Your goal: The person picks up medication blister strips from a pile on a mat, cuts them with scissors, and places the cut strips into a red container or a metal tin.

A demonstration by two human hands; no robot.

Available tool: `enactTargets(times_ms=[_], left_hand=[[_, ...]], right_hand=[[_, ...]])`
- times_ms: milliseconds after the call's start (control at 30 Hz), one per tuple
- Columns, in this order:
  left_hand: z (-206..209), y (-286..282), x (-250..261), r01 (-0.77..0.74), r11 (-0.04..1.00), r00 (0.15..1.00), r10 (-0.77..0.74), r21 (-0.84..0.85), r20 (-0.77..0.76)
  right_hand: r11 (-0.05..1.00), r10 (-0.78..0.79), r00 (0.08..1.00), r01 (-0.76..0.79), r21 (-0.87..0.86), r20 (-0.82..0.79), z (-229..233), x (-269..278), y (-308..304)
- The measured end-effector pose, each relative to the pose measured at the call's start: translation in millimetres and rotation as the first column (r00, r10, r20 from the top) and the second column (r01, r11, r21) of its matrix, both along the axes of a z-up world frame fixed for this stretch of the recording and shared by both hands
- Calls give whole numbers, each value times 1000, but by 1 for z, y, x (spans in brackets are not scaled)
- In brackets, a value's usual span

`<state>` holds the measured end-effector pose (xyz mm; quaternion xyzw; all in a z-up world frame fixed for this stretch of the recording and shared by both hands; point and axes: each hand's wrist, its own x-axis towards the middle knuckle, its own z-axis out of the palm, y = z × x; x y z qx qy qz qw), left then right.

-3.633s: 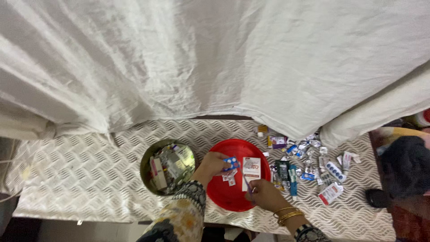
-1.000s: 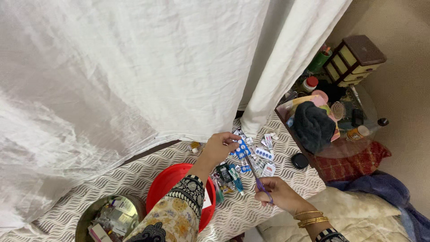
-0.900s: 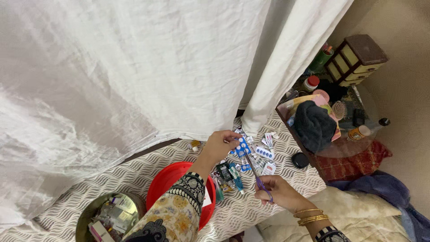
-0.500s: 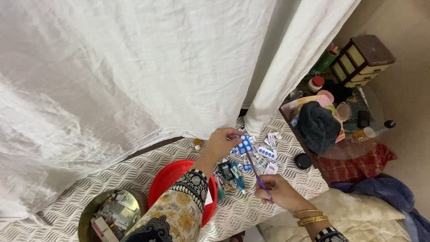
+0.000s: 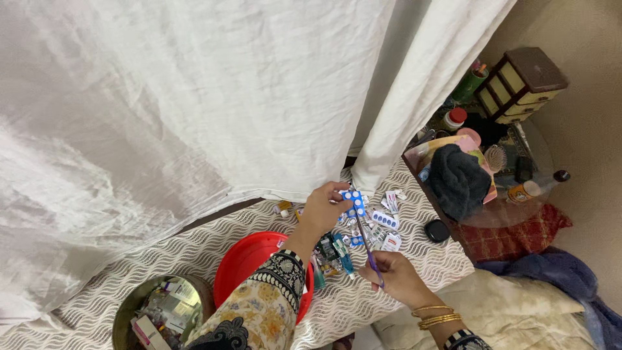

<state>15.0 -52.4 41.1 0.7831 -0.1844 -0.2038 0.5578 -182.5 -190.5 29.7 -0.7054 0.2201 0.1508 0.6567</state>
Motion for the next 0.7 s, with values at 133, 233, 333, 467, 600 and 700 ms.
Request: enactTargets(times_ms=[133, 233, 333, 467, 600, 700], left_hand=[[-4, 1, -5, -20, 999, 1000, 20, -37, 1], [0, 0, -8, -54, 999, 998, 54, -1, -42], [1, 0, -7, -47, 999, 995, 49, 21, -86], [-3, 3, -3, -62, 997, 980, 53, -41, -190], [0, 2, 0, -53, 989, 982, 26, -140, -186], [7, -2, -9, -9, 989, 974, -25, -146, -226]], right_hand=[[1000, -26, 1000, 26, -9, 4, -4, -1, 5], [999, -33, 999, 33, -12, 1, 3, 1, 9], [997, -28, 996, 22, -72, -85, 15, 2, 10], [985, 47, 995, -61, -164, -87, 23, 4, 8], [1000, 11, 999, -11, -6, -37, 20, 5, 6], [991, -64, 997, 69, 111, -49, 15, 12, 8]])
